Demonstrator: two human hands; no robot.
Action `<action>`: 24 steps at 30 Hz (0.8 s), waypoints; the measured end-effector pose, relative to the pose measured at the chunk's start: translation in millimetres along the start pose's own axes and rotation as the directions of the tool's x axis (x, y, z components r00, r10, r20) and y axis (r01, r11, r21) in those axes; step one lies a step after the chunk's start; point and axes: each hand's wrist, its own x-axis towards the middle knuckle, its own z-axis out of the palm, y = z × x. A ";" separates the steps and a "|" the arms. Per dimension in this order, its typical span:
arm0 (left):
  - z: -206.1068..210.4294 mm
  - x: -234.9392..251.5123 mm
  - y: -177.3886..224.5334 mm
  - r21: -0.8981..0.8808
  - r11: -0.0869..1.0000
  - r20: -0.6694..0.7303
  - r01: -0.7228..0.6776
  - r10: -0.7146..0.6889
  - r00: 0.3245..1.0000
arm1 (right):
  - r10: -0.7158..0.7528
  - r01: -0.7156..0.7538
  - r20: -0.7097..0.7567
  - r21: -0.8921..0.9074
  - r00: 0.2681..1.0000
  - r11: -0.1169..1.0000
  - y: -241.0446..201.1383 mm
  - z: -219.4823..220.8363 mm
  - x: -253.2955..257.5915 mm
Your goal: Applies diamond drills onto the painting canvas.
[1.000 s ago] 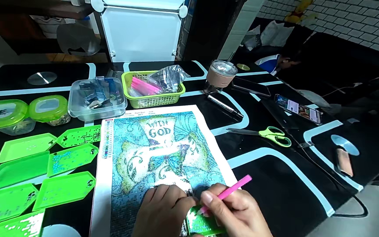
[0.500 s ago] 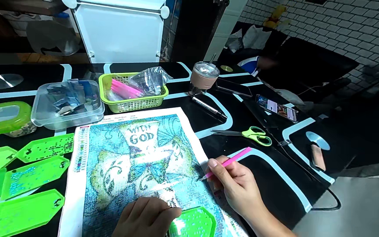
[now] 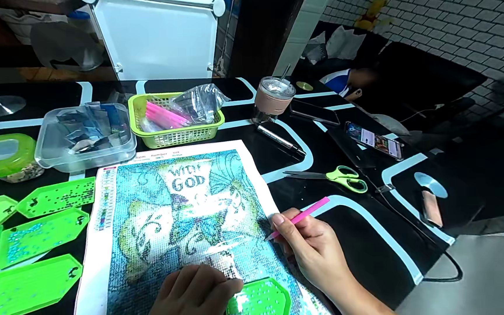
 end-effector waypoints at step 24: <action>5.9 -2.0 -3.0 0.017 0.999 -0.060 -0.028 0.029 0.998 | 0.075 -0.101 0.122 0.226 0.990 0.969 -26.8 8.1 -16.0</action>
